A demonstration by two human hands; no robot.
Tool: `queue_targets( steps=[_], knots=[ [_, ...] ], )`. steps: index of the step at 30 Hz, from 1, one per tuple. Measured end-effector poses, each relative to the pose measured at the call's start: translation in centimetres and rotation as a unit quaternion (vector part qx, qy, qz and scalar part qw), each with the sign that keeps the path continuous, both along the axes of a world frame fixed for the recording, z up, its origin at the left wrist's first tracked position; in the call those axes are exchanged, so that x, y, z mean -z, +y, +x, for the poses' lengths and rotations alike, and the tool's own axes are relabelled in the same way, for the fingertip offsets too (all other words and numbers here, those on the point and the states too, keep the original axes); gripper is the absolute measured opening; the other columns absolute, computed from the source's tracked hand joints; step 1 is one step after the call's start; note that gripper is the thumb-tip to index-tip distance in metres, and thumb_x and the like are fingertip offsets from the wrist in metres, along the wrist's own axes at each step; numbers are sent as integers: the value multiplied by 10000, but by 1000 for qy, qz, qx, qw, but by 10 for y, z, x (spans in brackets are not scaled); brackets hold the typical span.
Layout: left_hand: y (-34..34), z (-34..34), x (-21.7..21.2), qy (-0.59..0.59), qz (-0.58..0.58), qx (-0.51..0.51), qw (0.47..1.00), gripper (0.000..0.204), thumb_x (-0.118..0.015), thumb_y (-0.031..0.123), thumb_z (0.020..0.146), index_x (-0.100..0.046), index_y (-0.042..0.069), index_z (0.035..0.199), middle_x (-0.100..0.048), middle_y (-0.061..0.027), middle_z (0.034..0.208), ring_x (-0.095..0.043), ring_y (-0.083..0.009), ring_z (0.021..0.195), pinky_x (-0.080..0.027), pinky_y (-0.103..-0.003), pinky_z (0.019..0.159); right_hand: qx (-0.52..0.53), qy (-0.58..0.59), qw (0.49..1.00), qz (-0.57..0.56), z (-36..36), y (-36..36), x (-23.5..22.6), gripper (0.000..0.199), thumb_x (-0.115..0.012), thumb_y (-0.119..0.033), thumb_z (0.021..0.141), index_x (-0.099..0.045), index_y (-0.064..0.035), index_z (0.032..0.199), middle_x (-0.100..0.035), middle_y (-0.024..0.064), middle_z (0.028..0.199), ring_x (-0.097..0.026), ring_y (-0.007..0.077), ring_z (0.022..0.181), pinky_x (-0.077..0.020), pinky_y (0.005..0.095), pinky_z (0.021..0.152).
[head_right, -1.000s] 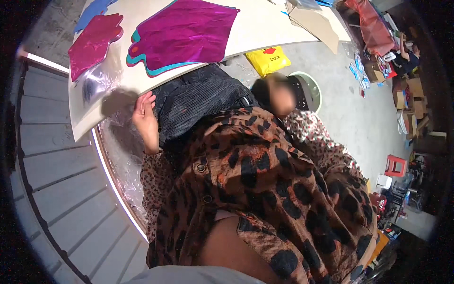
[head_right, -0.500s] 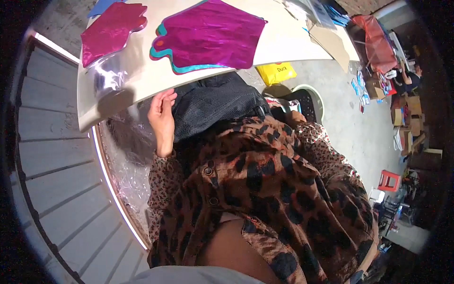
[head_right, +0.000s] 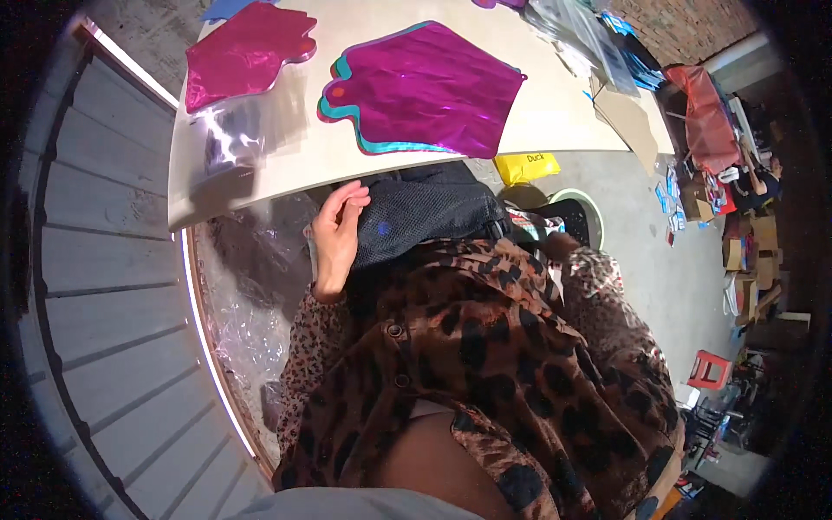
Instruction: The person is sorting, stacking, and labeling colorful metallic plastic sheets.
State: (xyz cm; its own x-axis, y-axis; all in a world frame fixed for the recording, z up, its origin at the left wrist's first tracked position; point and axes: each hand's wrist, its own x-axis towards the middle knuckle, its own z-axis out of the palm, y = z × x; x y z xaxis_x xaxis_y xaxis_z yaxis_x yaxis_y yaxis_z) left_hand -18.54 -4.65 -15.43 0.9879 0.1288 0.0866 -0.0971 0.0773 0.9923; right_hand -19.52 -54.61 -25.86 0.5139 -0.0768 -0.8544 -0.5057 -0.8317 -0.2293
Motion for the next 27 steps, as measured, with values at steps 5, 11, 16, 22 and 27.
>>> queue_targets(
  steps=[5, 11, 16, 22, 27],
  knots=[
    [-6, -11, -16, -52, 48, -16, 997, 219, -507, 40, 889, -577, 4, 1093, -648, -113, 968, -624, -163, 839, -478, -249, 749, 9, -176, 932, 317, 47, 124, -214, 269, -456, -201, 939, -633, -5, 885, -631, 73, 680, -596, 153, 570, -498, 272, 553],
    [-31, -14, -79, -186, 325, -22, 927, 278, -557, 44, 834, -576, 15, 1110, -590, -142, 1096, -572, -247, 987, -452, -330, 849, -103, -525, 810, 240, 174, 174, -262, 282, -482, -228, 929, -622, 15, 912, -599, 44, 730, -547, 96, 668, -448, 233, 586],
    [-68, 13, -109, -300, 572, 67, 761, 496, -606, 95, 768, -487, 75, 1250, -448, -142, 1284, -400, -316, 1212, -345, -421, 982, -174, -516, 831, 115, 308, 209, -214, 293, -473, -238, 922, -606, 20, 887, -588, 42, 756, -515, 134, 672, -434, 304, 665],
    [-102, 47, -109, -296, 659, 45, 690, 535, -469, 123, 796, -386, 48, 1319, -390, -180, 1336, -347, -323, 1271, -310, -410, 1029, -255, -653, 711, 54, 330, 252, -187, 340, -471, -290, 914, -580, 29, 868, -592, 171, 803, -547, 241, 697, -427, 369, 704],
    [-112, 59, -100, -287, 649, 23, 704, 511, -474, 118, 797, -406, 42, 1298, -413, -183, 1316, -364, -322, 1260, -318, -410, 1024, -288, -575, 765, 33, 308, 264, -229, 422, -469, -373, 898, -591, 22, 978, -606, 250, 857, -584, 379, 875, -452, 423, 771]
  ],
)
